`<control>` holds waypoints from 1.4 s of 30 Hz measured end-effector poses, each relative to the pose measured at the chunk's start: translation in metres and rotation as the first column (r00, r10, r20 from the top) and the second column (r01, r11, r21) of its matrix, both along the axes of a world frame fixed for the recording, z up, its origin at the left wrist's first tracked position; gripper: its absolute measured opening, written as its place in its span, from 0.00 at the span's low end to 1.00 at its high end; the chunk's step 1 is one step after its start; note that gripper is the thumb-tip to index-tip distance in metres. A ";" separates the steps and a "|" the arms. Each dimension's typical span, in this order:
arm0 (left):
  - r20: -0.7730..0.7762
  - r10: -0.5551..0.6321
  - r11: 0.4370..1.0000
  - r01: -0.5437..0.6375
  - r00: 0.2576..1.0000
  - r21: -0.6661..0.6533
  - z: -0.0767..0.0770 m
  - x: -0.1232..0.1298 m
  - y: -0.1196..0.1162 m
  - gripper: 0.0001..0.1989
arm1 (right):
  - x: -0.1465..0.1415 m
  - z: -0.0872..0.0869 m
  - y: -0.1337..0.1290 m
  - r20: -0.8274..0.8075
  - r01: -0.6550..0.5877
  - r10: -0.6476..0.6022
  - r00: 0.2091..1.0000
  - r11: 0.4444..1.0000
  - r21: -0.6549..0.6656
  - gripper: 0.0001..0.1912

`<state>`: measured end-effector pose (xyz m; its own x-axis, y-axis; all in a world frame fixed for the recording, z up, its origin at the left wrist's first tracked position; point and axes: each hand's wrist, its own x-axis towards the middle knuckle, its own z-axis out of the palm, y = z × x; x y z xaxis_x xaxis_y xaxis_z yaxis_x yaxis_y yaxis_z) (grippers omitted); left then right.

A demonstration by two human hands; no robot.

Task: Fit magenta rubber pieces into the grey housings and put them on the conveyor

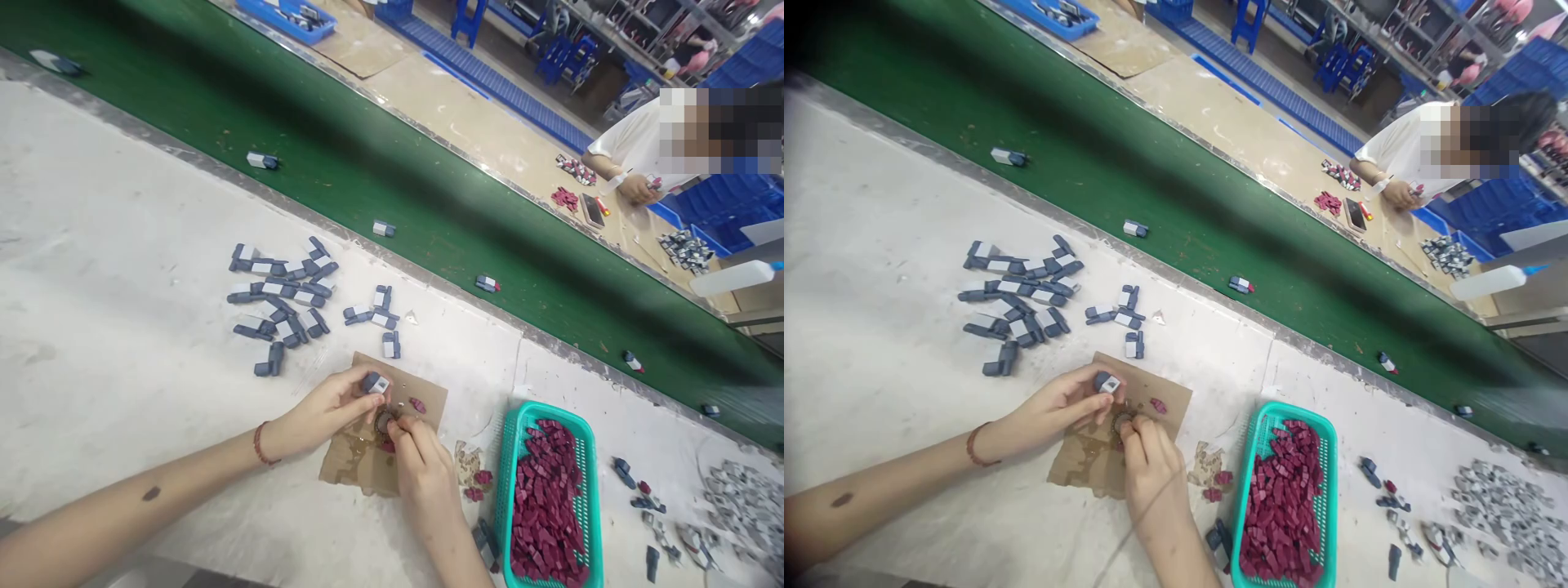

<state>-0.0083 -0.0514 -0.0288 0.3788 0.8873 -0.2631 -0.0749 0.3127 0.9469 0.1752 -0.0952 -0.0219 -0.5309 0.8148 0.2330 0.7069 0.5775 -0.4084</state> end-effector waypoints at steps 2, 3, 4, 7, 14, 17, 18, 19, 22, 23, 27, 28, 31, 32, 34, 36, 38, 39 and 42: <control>-0.016 0.014 1.000 -0.014 1.000 0.008 0.000 0.001 0.001 0.12 | 0.000 0.000 0.001 0.024 -0.021 0.021 0.999 1.000 0.000 0.17; -0.025 0.017 1.000 -0.017 1.000 0.018 0.000 0.001 0.001 0.12 | 0.001 0.000 0.001 0.034 -0.029 0.029 0.999 1.000 -0.002 0.17; -0.031 0.019 0.999 -0.018 0.999 0.030 -0.001 0.002 0.001 0.11 | 0.001 0.000 0.000 0.047 -0.029 0.029 0.998 1.000 -0.007 0.17; -0.036 0.041 0.997 -0.038 0.999 0.072 -0.002 0.002 0.000 0.11 | 0.002 -0.002 -0.001 0.073 0.001 0.001 0.997 1.000 -0.025 0.16; -0.133 -0.007 0.995 0.020 0.991 0.100 -0.006 -0.003 -0.003 0.12 | 0.003 -0.001 0.004 -0.290 0.066 -0.138 0.947 0.968 -0.244 0.12; -0.216 -0.045 0.977 0.088 0.975 0.194 -0.007 -0.006 -0.002 0.16 | 0.009 0.004 0.012 -0.499 0.130 -0.358 0.789 0.891 -0.434 0.06; -0.227 -0.071 0.967 0.123 0.971 0.222 -0.006 -0.006 -0.002 0.17 | 0.011 0.005 0.014 -0.541 0.142 -0.415 0.732 0.869 -0.474 0.05; -0.218 -0.112 0.959 0.163 0.969 0.233 -0.006 -0.007 -0.002 0.17 | 0.013 0.007 0.015 -0.577 0.141 -0.451 0.681 0.854 -0.501 0.04; -0.070 -0.267 0.948 0.275 0.961 0.163 -0.003 -0.005 -0.003 0.23 | 0.017 0.011 0.017 -0.653 0.115 -0.484 0.583 0.844 -0.523 0.03; -0.006 -0.305 0.943 0.303 0.952 0.135 -0.002 -0.005 -0.003 0.25 | 0.017 0.012 0.017 -0.667 0.108 -0.480 0.570 0.849 -0.518 0.03; 0.126 -0.376 0.927 0.370 0.918 0.065 0.002 -0.004 -0.004 0.29 | 0.013 0.016 0.015 -0.683 0.079 -0.435 0.587 0.870 -0.487 0.07; 0.141 -0.384 0.923 0.382 0.912 0.043 0.002 -0.004 -0.004 0.28 | 0.012 0.017 0.015 -0.680 0.069 -0.418 0.603 0.876 -0.478 0.08; 0.160 -0.388 0.919 0.394 0.908 -0.004 0.000 -0.005 -0.006 0.27 | 0.009 0.019 0.015 -0.670 0.049 -0.369 0.644 0.894 -0.445 0.07; 0.157 -0.384 0.921 0.389 0.910 -0.005 0.000 -0.005 -0.006 0.27 | 0.008 0.020 0.015 -0.665 0.047 -0.363 0.652 0.895 -0.443 0.07; 0.148 -0.379 0.924 0.381 0.914 0.014 -0.001 -0.005 -0.007 0.27 | 0.007 0.021 0.015 -0.656 0.048 -0.368 0.659 0.891 -0.452 0.08; 0.130 -0.380 0.925 0.377 0.916 0.045 -0.002 -0.004 -0.007 0.27 | 0.006 0.022 0.016 -0.649 0.063 -0.387 0.655 0.884 -0.464 0.08; 0.105 -0.387 0.922 0.380 0.916 0.080 -0.003 -0.004 -0.007 0.26 | 0.005 0.022 0.016 -0.645 0.082 -0.406 0.647 0.879 -0.470 0.07; 0.094 -0.391 0.919 0.383 0.916 0.095 -0.003 -0.004 -0.007 0.26 | 0.004 0.022 0.016 -0.643 0.090 -0.412 0.645 0.877 -0.472 0.07; 0.058 -0.406 0.909 0.397 0.912 0.127 -0.003 -0.004 -0.006 0.26 | 0.003 0.022 0.016 -0.623 0.101 -0.422 0.659 0.870 -0.482 0.05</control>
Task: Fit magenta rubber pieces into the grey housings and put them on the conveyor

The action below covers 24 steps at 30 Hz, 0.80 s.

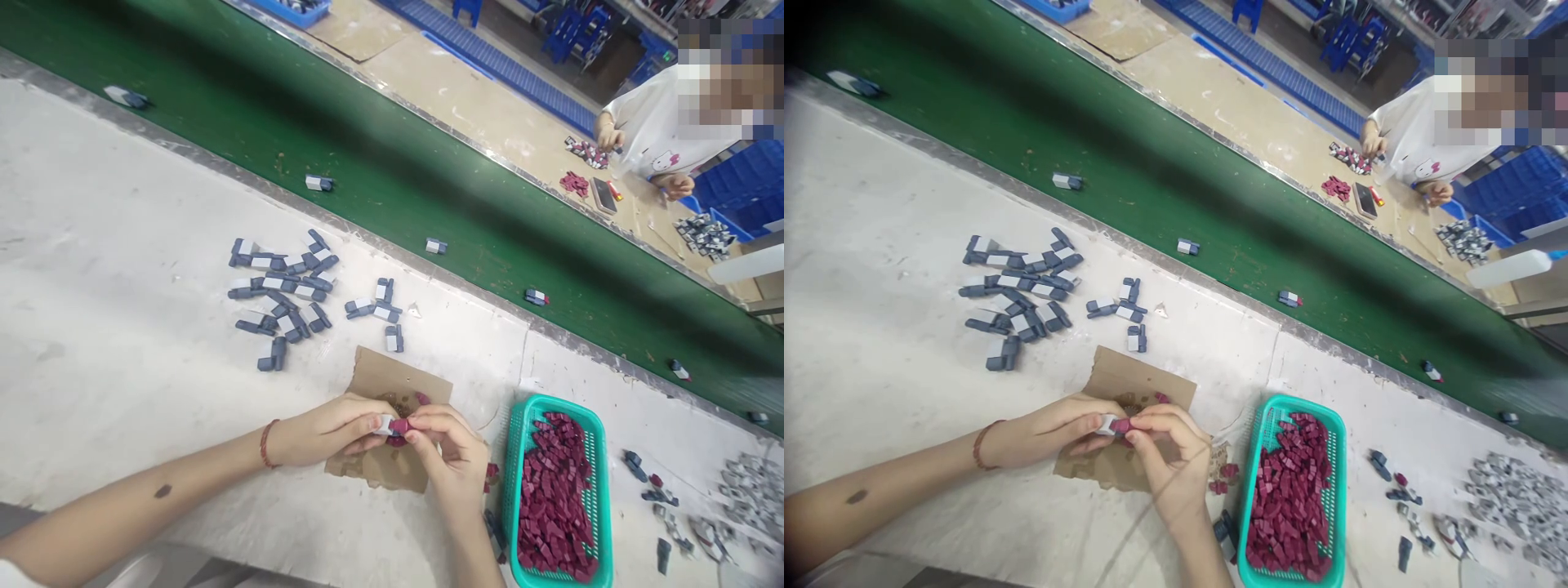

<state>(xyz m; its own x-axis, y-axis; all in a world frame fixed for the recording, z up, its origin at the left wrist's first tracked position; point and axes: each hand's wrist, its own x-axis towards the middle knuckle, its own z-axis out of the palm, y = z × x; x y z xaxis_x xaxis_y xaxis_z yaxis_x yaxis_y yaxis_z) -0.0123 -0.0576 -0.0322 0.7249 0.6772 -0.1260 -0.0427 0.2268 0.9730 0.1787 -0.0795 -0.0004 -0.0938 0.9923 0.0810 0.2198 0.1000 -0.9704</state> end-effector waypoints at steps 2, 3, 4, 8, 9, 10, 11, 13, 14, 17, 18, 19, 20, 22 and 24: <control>-0.029 -0.006 0.999 0.007 1.000 0.047 -0.001 0.000 0.001 0.26 | -0.001 0.000 -0.001 0.025 -0.004 0.004 1.000 1.000 -0.004 0.05; -0.046 -0.006 0.997 0.010 0.999 0.077 -0.001 0.000 0.001 0.25 | -0.001 -0.001 -0.001 0.037 -0.005 0.005 0.999 1.000 -0.004 0.05; -0.064 -0.004 0.994 0.011 0.998 0.108 -0.002 0.000 0.001 0.25 | -0.002 -0.001 -0.002 0.047 -0.007 0.007 0.999 1.000 -0.005 0.06; -0.136 -0.002 0.989 0.021 0.991 0.143 -0.002 0.001 0.001 0.24 | -0.003 -0.004 -0.004 0.078 -0.016 0.017 0.997 1.000 -0.016 0.06; -0.150 -0.003 0.991 0.023 0.989 0.134 0.000 0.001 0.001 0.24 | -0.003 -0.005 -0.004 0.076 -0.017 0.018 0.997 1.000 -0.020 0.06; -0.160 0.000 0.992 0.020 0.987 0.125 0.002 0.001 0.001 0.24 | -0.002 -0.005 -0.005 0.066 -0.011 0.013 0.998 1.000 -0.022 0.06; -0.168 0.000 0.992 0.021 0.986 0.122 0.004 0.002 0.001 0.24 | -0.001 -0.005 -0.005 0.053 -0.001 0.002 0.999 1.000 -0.021 0.05; -0.189 -0.007 0.988 0.035 0.982 0.148 0.011 0.003 0.002 0.23 | 0.001 -0.003 -0.005 0.037 0.012 -0.011 0.999 1.000 -0.018 0.05; -0.209 -0.014 0.984 0.050 0.978 0.172 0.013 0.003 0.002 0.21 | 0.003 -0.002 -0.006 0.040 0.011 -0.010 0.999 1.000 -0.014 0.05; -0.282 -0.039 0.961 0.113 0.959 0.251 0.019 0.006 0.003 0.19 | 0.006 0.002 -0.009 0.067 -0.007 0.006 0.998 1.000 0.019 0.06; -0.295 -0.039 0.955 0.123 0.955 0.271 0.021 0.007 0.003 0.19 | 0.006 0.003 -0.011 0.070 -0.007 0.004 0.998 0.999 0.033 0.07; -0.302 -0.039 0.949 0.130 0.953 0.289 0.022 0.009 0.003 0.18 | 0.006 0.004 -0.012 0.071 0.000 -0.003 0.997 0.999 0.045 0.07; -0.303 -0.037 0.943 0.134 0.952 0.306 0.024 0.011 0.004 0.18 | 0.006 0.005 -0.014 0.073 0.005 -0.009 0.997 0.999 0.050 0.07; -0.303 -0.043 0.929 0.150 0.952 0.339 0.029 0.016 0.008 0.17 | 0.008 0.009 -0.017 0.084 0.012 -0.016 0.996 0.999 0.046 0.08; -0.333 -0.061 0.907 0.191 0.941 0.376 0.034 0.021 0.018 0.15 | 0.016 0.015 -0.021 0.117 0.016 -0.021 0.993 0.999 0.041 0.08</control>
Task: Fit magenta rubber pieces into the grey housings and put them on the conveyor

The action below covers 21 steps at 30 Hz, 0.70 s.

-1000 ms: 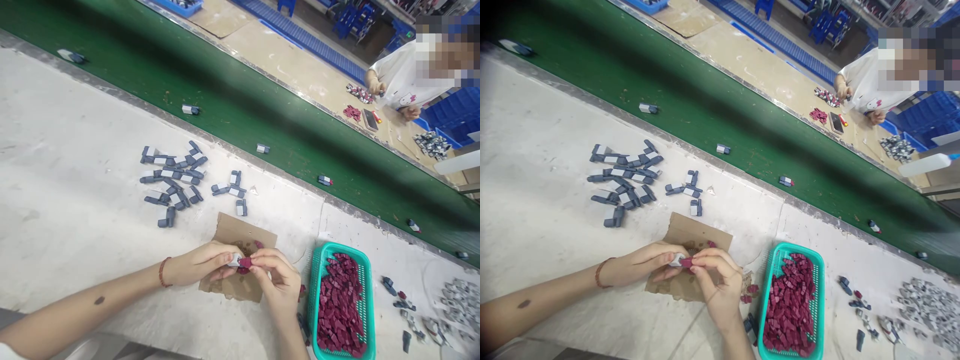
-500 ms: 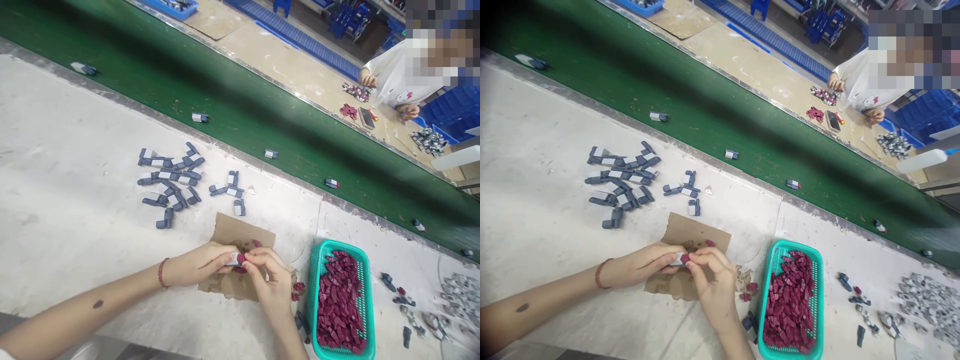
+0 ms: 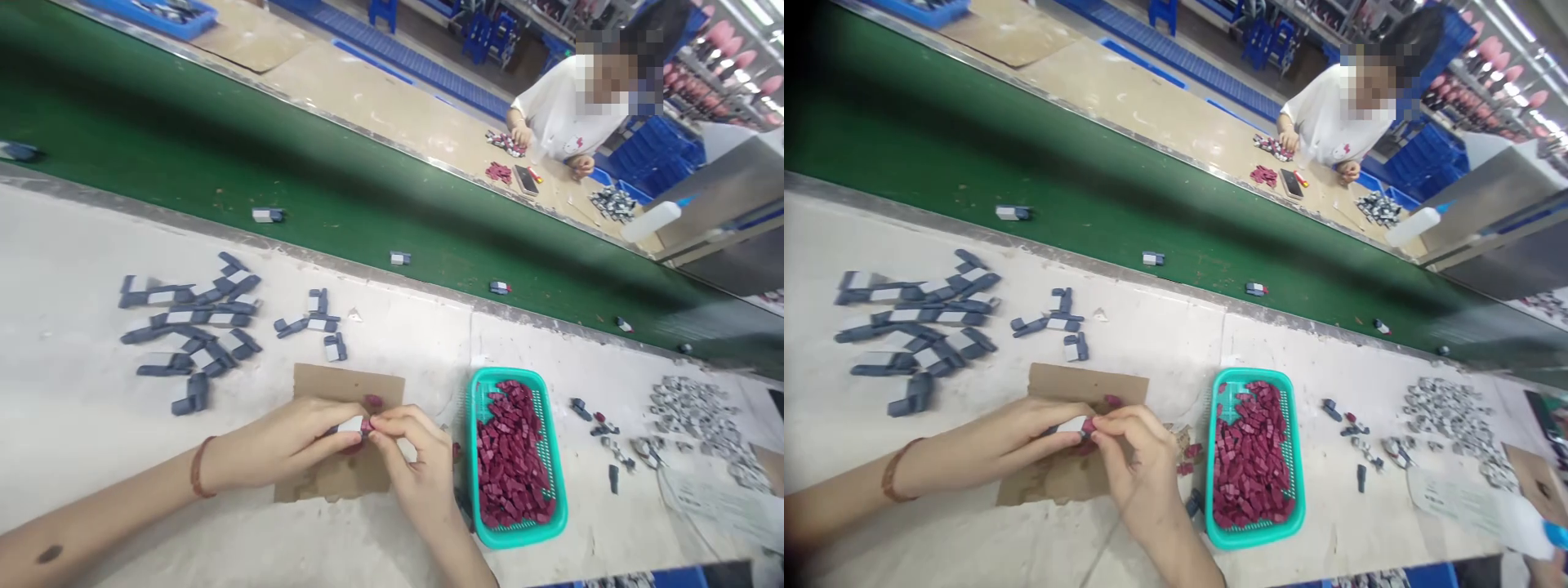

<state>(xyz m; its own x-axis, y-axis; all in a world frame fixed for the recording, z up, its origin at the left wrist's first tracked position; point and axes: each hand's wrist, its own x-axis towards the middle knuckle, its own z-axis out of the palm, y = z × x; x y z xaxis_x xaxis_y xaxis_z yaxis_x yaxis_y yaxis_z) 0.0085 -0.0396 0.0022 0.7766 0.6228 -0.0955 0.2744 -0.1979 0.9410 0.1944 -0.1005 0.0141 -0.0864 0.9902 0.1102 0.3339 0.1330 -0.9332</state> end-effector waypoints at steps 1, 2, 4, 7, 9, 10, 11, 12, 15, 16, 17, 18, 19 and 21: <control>-0.032 -0.012 0.999 0.013 0.999 0.034 0.002 0.002 0.008 0.15 | 0.007 0.004 -0.002 0.030 0.014 -0.014 0.999 1.000 0.003 0.09; -0.066 -0.004 0.997 0.009 0.998 0.080 0.004 0.003 0.019 0.15 | 0.016 0.008 -0.005 0.075 0.044 -0.045 0.996 0.999 0.012 0.09; -0.125 0.083 0.976 -0.056 0.989 0.209 0.005 0.005 0.049 0.18 | 0.043 0.015 -0.010 0.221 0.157 -0.165 0.961 0.986 0.053 0.09; -0.168 0.286 0.869 -0.182 0.943 0.459 -0.002 0.007 0.105 0.24 | 0.091 0.016 -0.014 0.521 0.322 -0.364 0.773 0.931 0.173 0.09; -0.273 0.377 0.782 -0.147 0.885 0.605 -0.010 0.009 0.141 0.26 | 0.120 0.010 -0.014 0.673 0.285 -0.341 0.657 0.938 0.198 0.10; -0.290 0.413 0.758 -0.150 0.863 0.635 -0.015 0.011 0.156 0.26 | 0.130 0.005 -0.013 0.733 0.252 -0.311 0.605 0.948 0.194 0.10; -0.303 0.441 0.738 -0.149 0.845 0.658 -0.020 0.014 0.168 0.26 | 0.137 0.000 -0.011 0.785 0.213 -0.273 0.556 0.960 0.182 0.10; -0.306 0.463 0.724 -0.156 0.832 0.672 -0.025 0.017 0.178 0.25 | 0.142 -0.004 -0.009 0.827 0.182 -0.239 0.509 0.969 0.168 0.09; -0.291 0.500 0.687 -0.169 0.815 0.707 -0.036 0.031 0.195 0.22 | 0.144 -0.014 -0.004 0.895 0.159 -0.192 0.403 0.978 0.138 0.08; -0.276 0.499 0.671 -0.165 0.822 0.723 -0.038 0.037 0.197 0.22 | 0.143 -0.015 -0.002 0.897 0.167 -0.195 0.397 0.976 0.138 0.08; -0.257 0.485 0.658 -0.156 0.836 0.737 -0.039 0.044 0.198 0.23 | 0.142 -0.015 -0.001 0.888 0.179 -0.206 0.411 0.973 0.143 0.08; -0.238 0.461 0.648 -0.141 0.855 0.748 -0.039 0.051 0.198 0.24 | 0.142 -0.014 0.000 0.866 0.191 -0.221 0.449 0.970 0.149 0.09; -0.224 0.429 0.644 -0.123 0.875 0.755 -0.040 0.059 0.198 0.25 | 0.142 -0.013 0.000 0.824 0.204 -0.236 0.516 0.967 0.149 0.09; -0.212 0.368 0.655 -0.091 0.905 0.751 -0.040 0.077 0.199 0.25 | 0.143 -0.009 0.000 0.667 0.248 -0.256 0.700 0.963 0.109 0.07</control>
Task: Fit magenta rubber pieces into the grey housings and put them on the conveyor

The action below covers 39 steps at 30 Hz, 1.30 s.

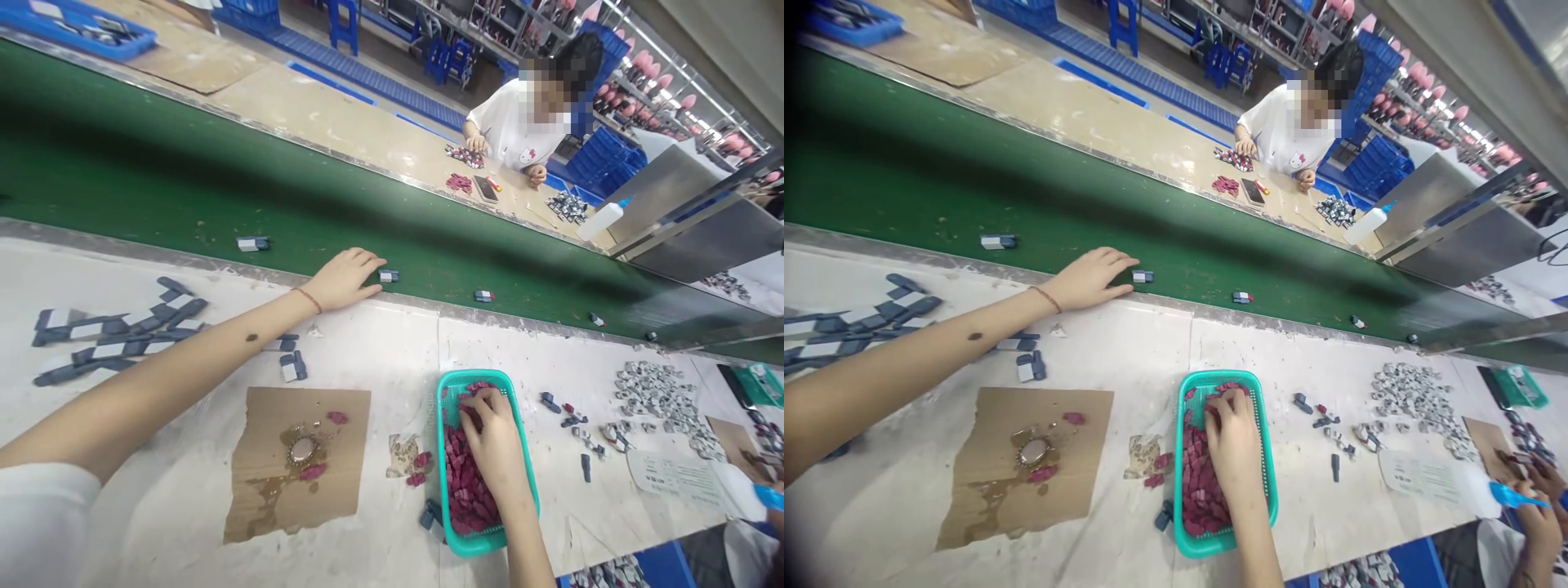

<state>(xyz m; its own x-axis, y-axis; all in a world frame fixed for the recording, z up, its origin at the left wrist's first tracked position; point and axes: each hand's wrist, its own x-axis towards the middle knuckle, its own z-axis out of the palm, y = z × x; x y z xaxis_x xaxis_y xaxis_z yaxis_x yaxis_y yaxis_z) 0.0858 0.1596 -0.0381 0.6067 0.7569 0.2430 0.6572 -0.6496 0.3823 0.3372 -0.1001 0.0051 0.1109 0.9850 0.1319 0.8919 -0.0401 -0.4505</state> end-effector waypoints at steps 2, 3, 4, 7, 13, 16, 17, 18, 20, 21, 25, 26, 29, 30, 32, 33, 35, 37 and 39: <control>0.012 -0.022 0.999 0.023 1.000 -0.028 -0.001 0.018 0.001 0.21 | 0.000 0.005 -0.002 -0.317 0.038 -0.047 0.947 0.999 -0.034 0.05; 0.025 -0.023 0.999 0.024 0.999 -0.042 -0.002 0.026 0.002 0.19 | -0.001 0.007 -0.003 -0.460 0.061 -0.085 0.884 0.996 -0.066 0.06; 0.042 -0.020 0.998 0.023 0.999 -0.057 -0.002 0.033 0.002 0.16 | -0.002 0.009 -0.004 -0.576 0.086 -0.128 0.807 0.991 -0.101 0.08; 0.122 0.003 0.994 0.010 0.992 -0.106 0.000 0.048 -0.001 0.12 | -0.010 0.013 -0.008 -0.762 0.133 -0.218 0.610 0.976 -0.173 0.16; 0.356 0.118 0.970 -0.031 0.927 -0.240 0.020 0.032 -0.035 0.13 | -0.035 0.017 -0.008 -0.884 0.077 -0.185 0.430 0.983 -0.169 0.12; 0.417 0.194 0.934 -0.037 0.888 -0.356 0.031 0.002 -0.069 0.17 | -0.062 0.019 -0.009 -0.889 0.042 -0.149 0.433 0.989 -0.145 0.08; 0.443 0.223 0.908 -0.019 0.868 -0.419 0.034 -0.010 -0.083 0.17 | -0.073 0.018 -0.010 -0.882 0.032 -0.126 0.453 0.992 -0.125 0.07; 0.476 0.262 0.870 0.009 0.839 -0.494 0.037 -0.022 -0.096 0.15 | -0.085 0.017 -0.011 -0.869 0.015 -0.097 0.485 0.995 -0.102 0.05; 0.557 0.399 0.741 0.102 0.728 -0.664 0.041 -0.045 -0.123 0.12 | -0.108 0.013 -0.011 -0.820 -0.049 -0.011 0.573 0.998 -0.048 0.01; 0.583 0.482 0.670 0.153 0.654 -0.726 0.042 -0.055 -0.135 0.13 | -0.119 0.009 -0.010 -0.785 -0.091 0.041 0.618 0.996 -0.020 0.01; 0.539 0.734 0.473 0.258 0.414 -0.842 0.040 -0.083 -0.169 0.16 | -0.151 -0.013 -0.002 -0.636 -0.259 0.263 0.726 0.961 0.101 0.05; 0.510 0.775 0.431 0.278 0.374 -0.859 0.039 -0.086 -0.175 0.16 | -0.156 -0.018 0.000 -0.591 -0.304 0.320 0.741 0.944 0.130 0.06; 0.415 0.874 0.324 0.333 0.254 -0.886 0.032 -0.093 -0.189 0.18 | -0.164 -0.030 0.006 -0.422 -0.435 0.473 0.774 0.880 0.189 0.09; 0.388 0.898 0.304 0.346 0.208 -0.888 0.029 -0.093 -0.193 0.18 | -0.165 -0.032 0.007 -0.364 -0.465 0.503 0.784 0.864 0.193 0.10; 0.364 0.921 0.290 0.373 0.142 -0.881 0.023 -0.093 -0.200 0.18 | -0.165 -0.034 0.007 -0.265 -0.495 0.527 0.808 0.850 0.182 0.11; 0.371 0.920 0.297 0.388 0.130 -0.873 0.021 -0.093 -0.203 0.17 | -0.165 -0.035 0.007 -0.231 -0.502 0.529 0.816 0.848 0.170 0.12; 0.409 0.900 0.316 0.420 0.151 -0.851 0.015 -0.092 -0.208 0.16 | -0.165 -0.034 0.006 -0.187 -0.519 0.541 0.820 0.840 0.157 0.13; 0.456 0.863 0.328 0.445 0.218 -0.833 0.011 -0.092 -0.212 0.17 | -0.165 -0.034 0.005 -0.161 -0.538 0.559 0.814 0.828 0.155 0.14; 0.512 0.803 0.366 0.425 0.306 -0.828 0.008 -0.093 -0.216 0.18 | -0.165 -0.034 0.005 -0.133 -0.543 0.562 0.816 0.826 0.152 0.14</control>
<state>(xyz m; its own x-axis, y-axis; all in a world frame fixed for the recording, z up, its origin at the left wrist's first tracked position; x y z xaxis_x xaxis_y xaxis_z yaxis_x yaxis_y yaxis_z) -0.0072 -0.0562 -0.0297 0.3000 0.8784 -0.3720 -0.4005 0.4699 0.7866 0.1725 -0.0950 -0.0292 -0.4189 0.8687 0.2643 0.6618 0.4914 -0.5662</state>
